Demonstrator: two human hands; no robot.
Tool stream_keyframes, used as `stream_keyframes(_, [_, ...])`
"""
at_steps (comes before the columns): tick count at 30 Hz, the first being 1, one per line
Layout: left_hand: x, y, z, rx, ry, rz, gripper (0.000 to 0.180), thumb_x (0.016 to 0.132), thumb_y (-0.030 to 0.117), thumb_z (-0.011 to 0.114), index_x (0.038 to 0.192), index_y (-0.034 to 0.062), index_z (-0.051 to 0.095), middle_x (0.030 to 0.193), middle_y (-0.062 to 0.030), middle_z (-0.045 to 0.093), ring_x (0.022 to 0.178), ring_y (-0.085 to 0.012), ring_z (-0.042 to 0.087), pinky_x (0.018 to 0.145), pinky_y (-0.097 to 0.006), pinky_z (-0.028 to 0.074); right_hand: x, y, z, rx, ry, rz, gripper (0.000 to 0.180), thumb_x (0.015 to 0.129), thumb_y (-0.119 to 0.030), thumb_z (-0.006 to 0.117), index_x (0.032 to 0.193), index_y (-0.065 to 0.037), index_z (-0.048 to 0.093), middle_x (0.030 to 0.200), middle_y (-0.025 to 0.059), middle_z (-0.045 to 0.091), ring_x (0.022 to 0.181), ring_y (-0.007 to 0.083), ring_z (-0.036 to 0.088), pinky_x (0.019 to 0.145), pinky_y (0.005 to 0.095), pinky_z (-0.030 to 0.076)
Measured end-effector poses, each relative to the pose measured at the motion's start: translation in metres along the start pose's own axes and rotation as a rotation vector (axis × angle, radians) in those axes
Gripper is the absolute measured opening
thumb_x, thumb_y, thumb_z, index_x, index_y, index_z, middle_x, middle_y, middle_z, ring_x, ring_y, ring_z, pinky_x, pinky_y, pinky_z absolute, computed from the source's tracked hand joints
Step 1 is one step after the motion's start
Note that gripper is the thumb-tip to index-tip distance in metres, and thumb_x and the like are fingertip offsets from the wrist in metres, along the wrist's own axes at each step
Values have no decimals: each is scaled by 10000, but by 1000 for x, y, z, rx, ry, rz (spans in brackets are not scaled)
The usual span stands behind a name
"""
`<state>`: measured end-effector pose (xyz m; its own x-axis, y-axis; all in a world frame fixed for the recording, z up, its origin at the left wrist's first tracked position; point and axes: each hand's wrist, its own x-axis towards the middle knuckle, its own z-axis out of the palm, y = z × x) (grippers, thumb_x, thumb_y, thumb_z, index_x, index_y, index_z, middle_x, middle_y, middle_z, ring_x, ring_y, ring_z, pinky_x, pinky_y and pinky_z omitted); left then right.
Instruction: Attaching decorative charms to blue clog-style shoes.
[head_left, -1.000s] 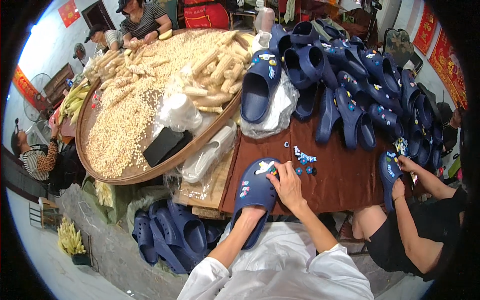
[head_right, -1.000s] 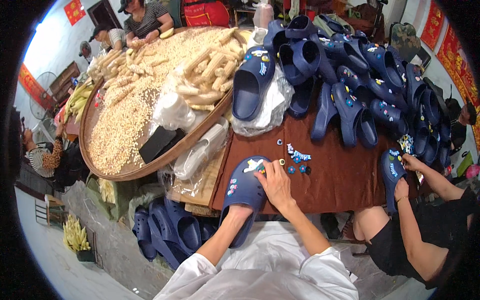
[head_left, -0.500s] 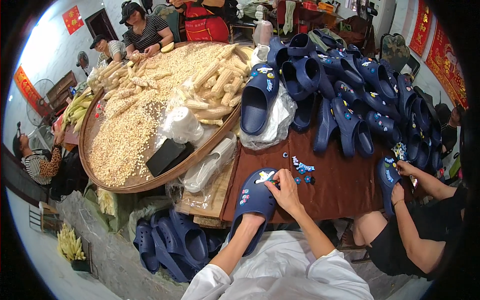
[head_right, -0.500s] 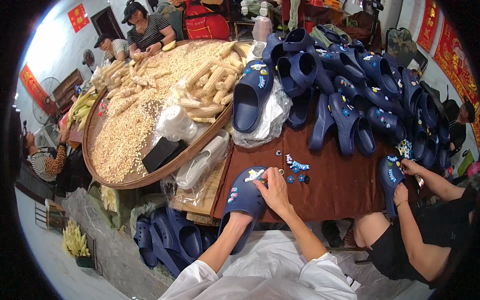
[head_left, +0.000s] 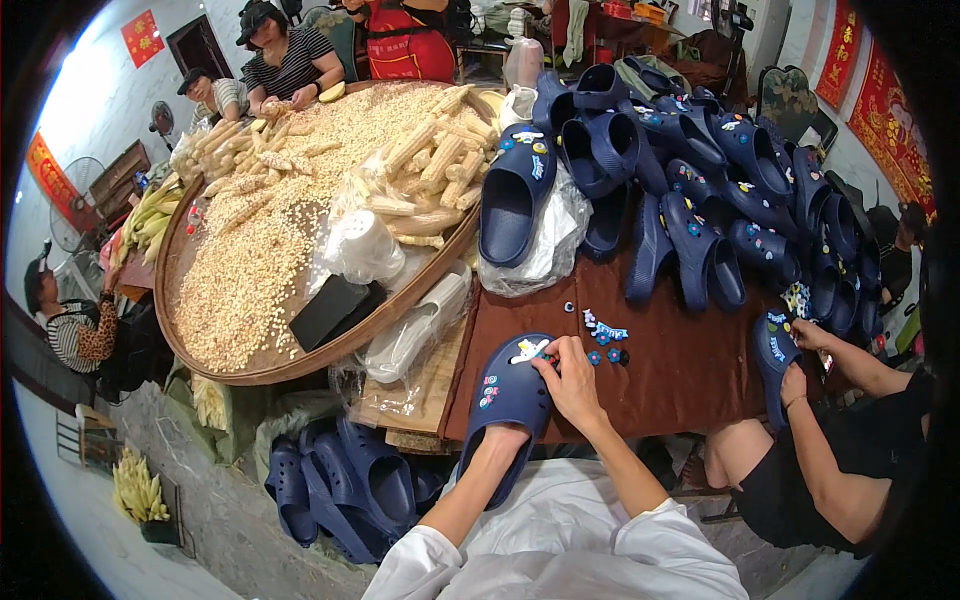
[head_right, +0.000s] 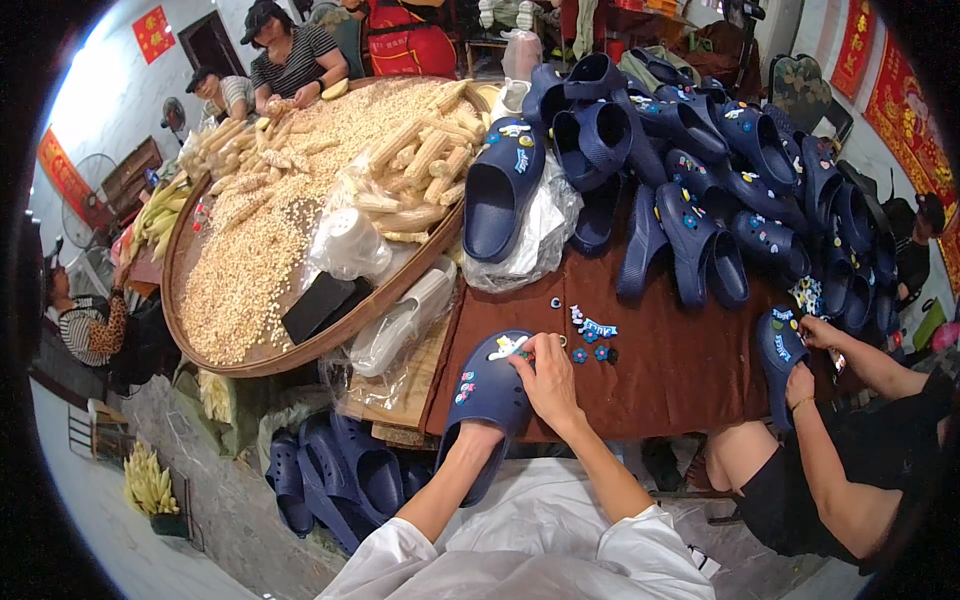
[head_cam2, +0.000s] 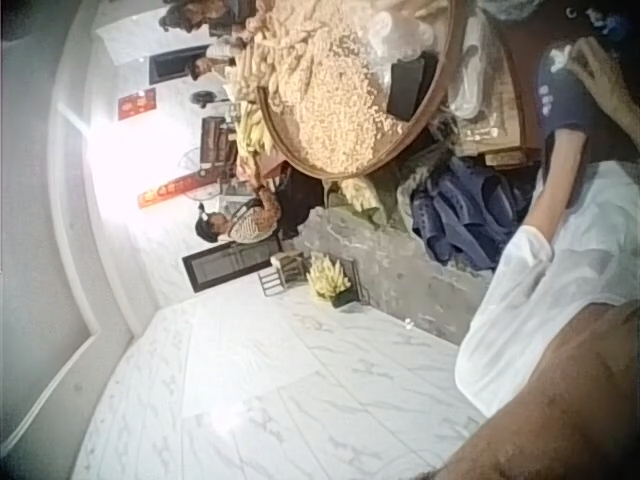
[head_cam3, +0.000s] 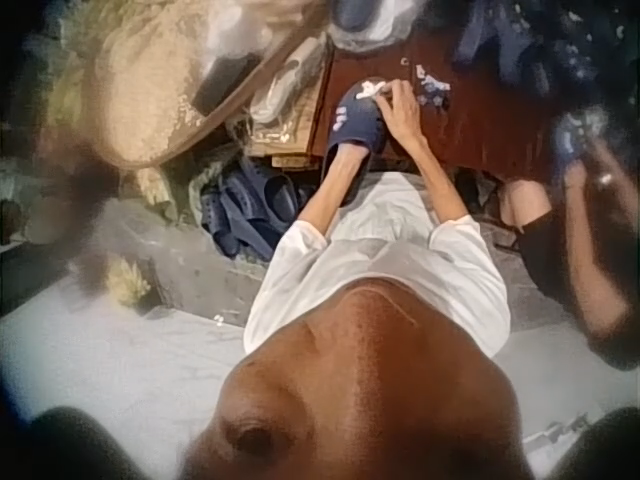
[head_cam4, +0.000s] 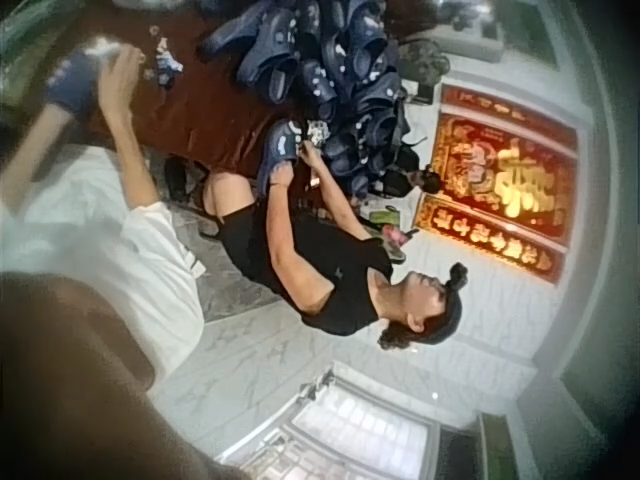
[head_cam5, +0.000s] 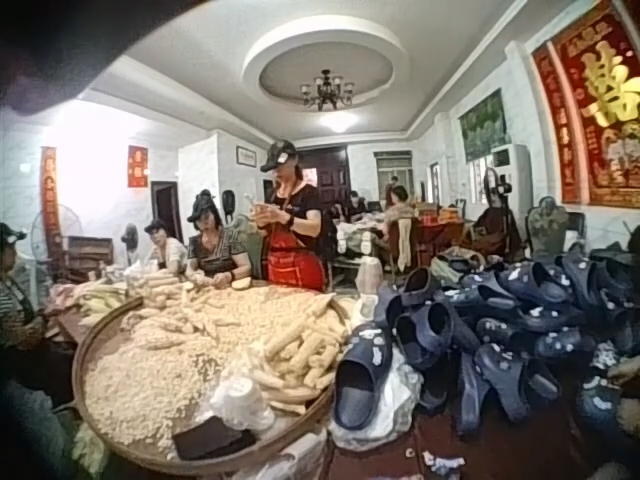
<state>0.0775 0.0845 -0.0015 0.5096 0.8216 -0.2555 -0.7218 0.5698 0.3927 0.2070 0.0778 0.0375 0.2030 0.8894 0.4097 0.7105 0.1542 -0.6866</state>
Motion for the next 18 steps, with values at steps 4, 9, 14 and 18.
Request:
stream_keyframes(4, [4, -1, -1, 87, -39, 44, 374, 1066, 201, 362, 1379, 25, 468, 1365, -116, 557, 1245, -223, 546, 1074, -348, 434, 6, 1, -5, 92, -81, 107, 295, 814, -180, 780, 921, -24, 554, 847, 115, 573, 734, 269, 597, 675, 400, 487])
stream_keyframes(9, [7, -4, -3, -65, -59, -4, 380, 1061, 188, 366, 1382, 9, 461, 1373, -127, 553, 1247, -227, 547, 1084, -344, 426, 14, 2, -12, 127, -177, 212, 236, 807, -154, 773, 845, -28, 577, 805, 104, 614, 696, 248, 630, 671, 382, 509])
stream_keyframes(14, [-8, -1, 7, -45, -9, 17, 392, 1062, 228, 391, 1382, 20, 478, 1366, -154, 560, 1231, -257, 565, 1073, -385, 454, -5, -3, -2, -29, 5, 30, 222, 848, -132, 740, 867, -18, 550, 818, 103, 580, 688, 225, 604, 648, 363, 495])
stream_keyframes(18, [-4, 2, 8, 1167, -39, 242, 375, 1063, 217, 383, 1366, 26, 491, 1358, -141, 568, 1219, -242, 567, 1067, -370, 451, -6, -6, 3, -15, 16, 3, 209, 866, -97, 708, 884, -24, 513, 833, 125, 557, 729, 287, 591, 666, 408, 477])
